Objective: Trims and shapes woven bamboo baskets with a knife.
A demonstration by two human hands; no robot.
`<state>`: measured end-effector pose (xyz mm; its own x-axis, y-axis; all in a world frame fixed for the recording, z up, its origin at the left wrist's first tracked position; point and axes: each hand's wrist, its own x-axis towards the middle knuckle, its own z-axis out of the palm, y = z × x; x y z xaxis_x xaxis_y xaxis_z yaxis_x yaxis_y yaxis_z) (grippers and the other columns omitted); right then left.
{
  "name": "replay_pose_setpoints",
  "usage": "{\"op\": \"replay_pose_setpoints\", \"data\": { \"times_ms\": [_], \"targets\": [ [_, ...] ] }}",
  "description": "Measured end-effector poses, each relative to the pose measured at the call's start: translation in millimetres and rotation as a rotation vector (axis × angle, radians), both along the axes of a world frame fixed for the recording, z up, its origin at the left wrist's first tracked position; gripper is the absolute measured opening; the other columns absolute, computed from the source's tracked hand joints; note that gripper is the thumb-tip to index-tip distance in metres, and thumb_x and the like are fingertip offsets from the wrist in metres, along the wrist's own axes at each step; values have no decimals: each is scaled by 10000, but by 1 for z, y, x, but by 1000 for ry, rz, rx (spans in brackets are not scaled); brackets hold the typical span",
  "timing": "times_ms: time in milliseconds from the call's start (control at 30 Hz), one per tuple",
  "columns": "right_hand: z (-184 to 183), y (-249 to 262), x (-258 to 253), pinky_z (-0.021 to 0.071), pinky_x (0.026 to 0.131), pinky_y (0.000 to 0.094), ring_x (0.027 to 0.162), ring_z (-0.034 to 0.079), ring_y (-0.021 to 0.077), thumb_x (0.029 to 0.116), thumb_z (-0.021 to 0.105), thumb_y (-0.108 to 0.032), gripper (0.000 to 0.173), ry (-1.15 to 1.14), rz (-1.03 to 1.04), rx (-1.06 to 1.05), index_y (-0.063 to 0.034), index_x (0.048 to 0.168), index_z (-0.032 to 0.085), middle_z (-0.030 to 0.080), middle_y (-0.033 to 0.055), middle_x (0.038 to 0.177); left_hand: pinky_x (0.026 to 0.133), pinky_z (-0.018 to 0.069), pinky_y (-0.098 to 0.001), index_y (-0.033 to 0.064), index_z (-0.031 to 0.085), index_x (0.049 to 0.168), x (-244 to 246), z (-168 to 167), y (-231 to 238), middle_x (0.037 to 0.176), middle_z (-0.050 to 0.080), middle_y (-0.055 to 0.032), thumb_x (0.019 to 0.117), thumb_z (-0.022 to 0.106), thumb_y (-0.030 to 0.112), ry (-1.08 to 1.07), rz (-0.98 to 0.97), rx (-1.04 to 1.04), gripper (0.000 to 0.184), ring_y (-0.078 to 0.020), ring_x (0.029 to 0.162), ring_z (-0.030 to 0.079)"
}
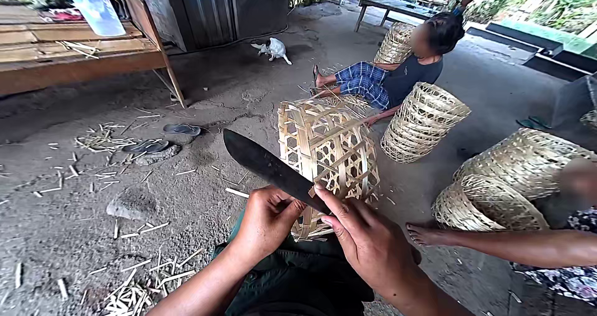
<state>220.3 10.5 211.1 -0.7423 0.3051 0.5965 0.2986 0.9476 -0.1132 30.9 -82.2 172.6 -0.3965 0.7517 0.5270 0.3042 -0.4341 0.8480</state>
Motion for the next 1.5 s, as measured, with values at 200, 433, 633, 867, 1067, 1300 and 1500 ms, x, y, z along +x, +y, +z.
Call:
{"op": "replay_pose_setpoints", "data": {
  "times_ms": [200, 433, 633, 867, 1067, 1300, 1500],
  "targets": [
    [5, 25, 16, 520, 520, 434, 669, 645, 275, 1086, 488, -273, 377, 47, -103, 55, -280, 1445, 602, 662, 124, 880, 624, 583, -222, 31, 753, 953, -12, 3, -11, 799, 732, 6, 994, 674, 171, -37, -58, -69, 166, -47, 660, 668],
    [7, 97, 62, 492, 500, 208, 598, 546, 42, 1047, 513, -478, 719, 418, -149, -816, -214, 1636, 196, 590, -34, 904, 963, 589, -365, 85, 228, 1596, -64, 0, -39, 1254, 677, -117, 958, 697, 78, -232, -641, -145, 792, -219, 1083, 700],
    [-36, 41, 19, 549, 870, 199, 1064, 623, 62, 877, 740, -583, 1141, 620, 219, -1006, -13, 1627, 95, 528, 69, 1426, 967, 574, -352, 39, 592, 1374, -50, 18, -44, 1221, 697, -112, 957, 721, 202, -577, -605, 52, 465, -184, 1066, 697],
    [-40, 19, -4, 515, 773, 165, 903, 569, 36, 864, 802, -473, 1188, 716, 252, -882, 74, 1589, 36, 541, 31, 1211, 846, 613, -315, 16, 748, 996, -40, 25, -54, 919, 752, -89, 1007, 622, 100, -563, -241, -167, 152, -155, 857, 729],
    [-44, 35, -9, 515, 705, 173, 830, 590, 47, 854, 794, -506, 1138, 670, 187, -885, 5, 1616, 121, 609, 32, 1138, 964, 595, -411, 21, 736, 1064, -49, 20, -52, 1077, 754, -125, 1001, 650, 128, -651, -478, -296, 151, -228, 1030, 734],
    [-49, 59, 0, 516, 670, 166, 766, 574, -3, 815, 778, -606, 1112, 593, 149, -815, -74, 1615, 217, 616, -61, 1010, 952, 585, -343, 14, 610, 1342, -36, 9, -43, 1106, 737, -45, 931, 735, 83, -435, -727, -309, 436, -121, 968, 709],
    [-46, 67, 2, 538, 707, 209, 796, 593, 36, 896, 741, -518, 903, 585, -6, -866, -167, 1613, 317, 623, -33, 1020, 879, 608, -332, 41, 707, 1026, -18, 9, -37, 978, 759, -51, 1042, 595, 181, -278, -268, -206, 180, -143, 913, 730]
  ]
}}
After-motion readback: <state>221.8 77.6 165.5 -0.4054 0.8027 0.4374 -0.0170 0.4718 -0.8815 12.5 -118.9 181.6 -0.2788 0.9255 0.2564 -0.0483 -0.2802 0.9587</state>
